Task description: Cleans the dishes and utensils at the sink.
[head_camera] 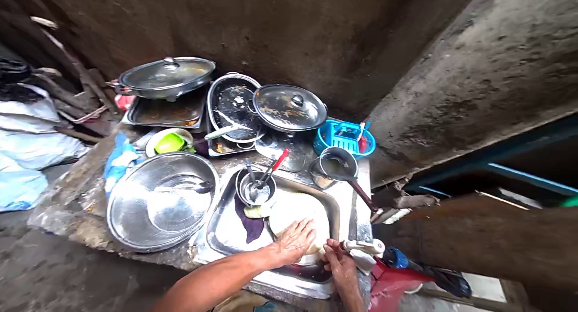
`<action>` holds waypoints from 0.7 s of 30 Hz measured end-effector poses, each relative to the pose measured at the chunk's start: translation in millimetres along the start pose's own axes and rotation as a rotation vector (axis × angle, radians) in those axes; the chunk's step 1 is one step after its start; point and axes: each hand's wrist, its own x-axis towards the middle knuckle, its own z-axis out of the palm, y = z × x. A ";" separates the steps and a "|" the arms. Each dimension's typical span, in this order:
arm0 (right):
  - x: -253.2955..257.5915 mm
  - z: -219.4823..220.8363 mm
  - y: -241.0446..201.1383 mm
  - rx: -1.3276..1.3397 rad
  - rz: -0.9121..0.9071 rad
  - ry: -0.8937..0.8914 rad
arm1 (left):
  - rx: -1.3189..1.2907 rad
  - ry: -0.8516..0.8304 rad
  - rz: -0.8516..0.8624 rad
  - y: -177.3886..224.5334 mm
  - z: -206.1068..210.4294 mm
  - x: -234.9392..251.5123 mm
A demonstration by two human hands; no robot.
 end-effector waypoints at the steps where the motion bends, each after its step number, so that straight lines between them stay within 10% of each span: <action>1: -9.6 -11.1 -3.5 -0.152 -0.064 -0.029 | 0.009 0.030 0.010 1.5 0.9 3.2; 4: -49.9 -48.7 -15.6 -0.484 -0.287 -0.024 | 0.016 0.082 0.017 8.8 5.8 17.2; 9: -84.1 -68.7 -42.5 -0.314 -0.616 0.514 | 0.046 0.002 -0.014 29.9 -0.4 44.4; 21: -45.7 -36.3 -98.4 -0.554 -0.605 0.657 | -0.014 -0.123 -0.075 62.0 -19.1 74.2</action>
